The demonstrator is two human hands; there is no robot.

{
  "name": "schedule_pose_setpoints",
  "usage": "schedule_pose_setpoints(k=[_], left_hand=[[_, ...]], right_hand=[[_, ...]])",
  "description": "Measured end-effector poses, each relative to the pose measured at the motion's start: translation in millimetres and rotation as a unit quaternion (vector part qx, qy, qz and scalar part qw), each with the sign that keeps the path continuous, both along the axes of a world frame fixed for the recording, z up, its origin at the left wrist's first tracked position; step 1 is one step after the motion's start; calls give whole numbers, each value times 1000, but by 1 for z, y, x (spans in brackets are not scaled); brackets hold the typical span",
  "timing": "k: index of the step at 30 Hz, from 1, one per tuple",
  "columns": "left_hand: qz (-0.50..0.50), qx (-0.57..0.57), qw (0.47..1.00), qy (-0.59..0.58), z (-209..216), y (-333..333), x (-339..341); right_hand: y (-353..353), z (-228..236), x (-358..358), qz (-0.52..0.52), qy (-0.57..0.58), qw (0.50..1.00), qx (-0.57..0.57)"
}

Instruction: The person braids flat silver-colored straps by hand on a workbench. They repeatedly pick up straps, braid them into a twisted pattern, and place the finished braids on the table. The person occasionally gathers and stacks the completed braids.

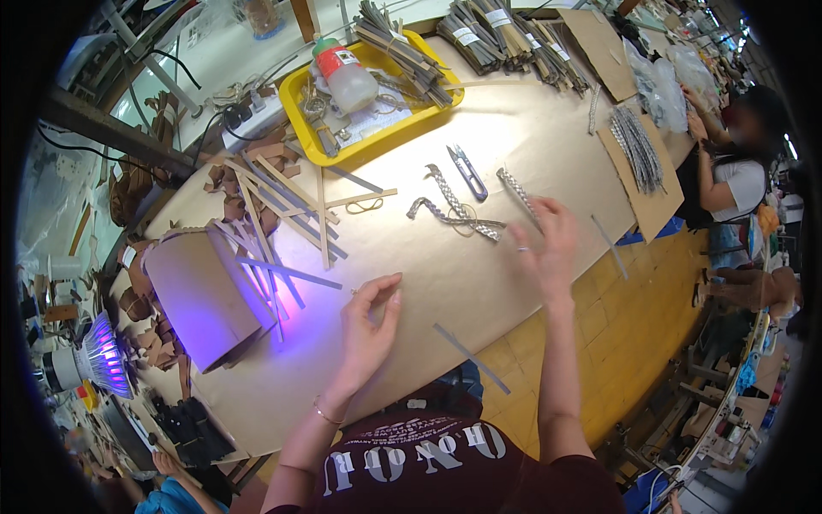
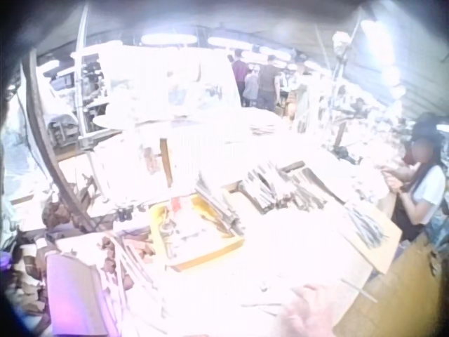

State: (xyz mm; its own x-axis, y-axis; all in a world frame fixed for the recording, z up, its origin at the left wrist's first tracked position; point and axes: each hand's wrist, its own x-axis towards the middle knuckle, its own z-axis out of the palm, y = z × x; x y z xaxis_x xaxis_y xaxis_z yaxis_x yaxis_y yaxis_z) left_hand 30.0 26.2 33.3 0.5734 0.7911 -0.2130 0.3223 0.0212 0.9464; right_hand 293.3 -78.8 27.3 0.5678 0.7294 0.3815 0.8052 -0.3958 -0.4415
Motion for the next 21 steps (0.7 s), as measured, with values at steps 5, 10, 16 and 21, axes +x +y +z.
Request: schedule_pose_setpoints(k=[5,10,16,21], left_hand=[[-18,42,999,-2,8,3,10],[11,8,999,-51,11,17,11],[22,-44,991,-128,12,27,20],[-48,-75,988,-125,15,33,38]], right_hand=[[57,-7,-37,117,-87,985,-91],[79,-2,-20,104,182,969,134],[72,17,17,101,471,762,434],[52,17,43,114,547,728,397]])
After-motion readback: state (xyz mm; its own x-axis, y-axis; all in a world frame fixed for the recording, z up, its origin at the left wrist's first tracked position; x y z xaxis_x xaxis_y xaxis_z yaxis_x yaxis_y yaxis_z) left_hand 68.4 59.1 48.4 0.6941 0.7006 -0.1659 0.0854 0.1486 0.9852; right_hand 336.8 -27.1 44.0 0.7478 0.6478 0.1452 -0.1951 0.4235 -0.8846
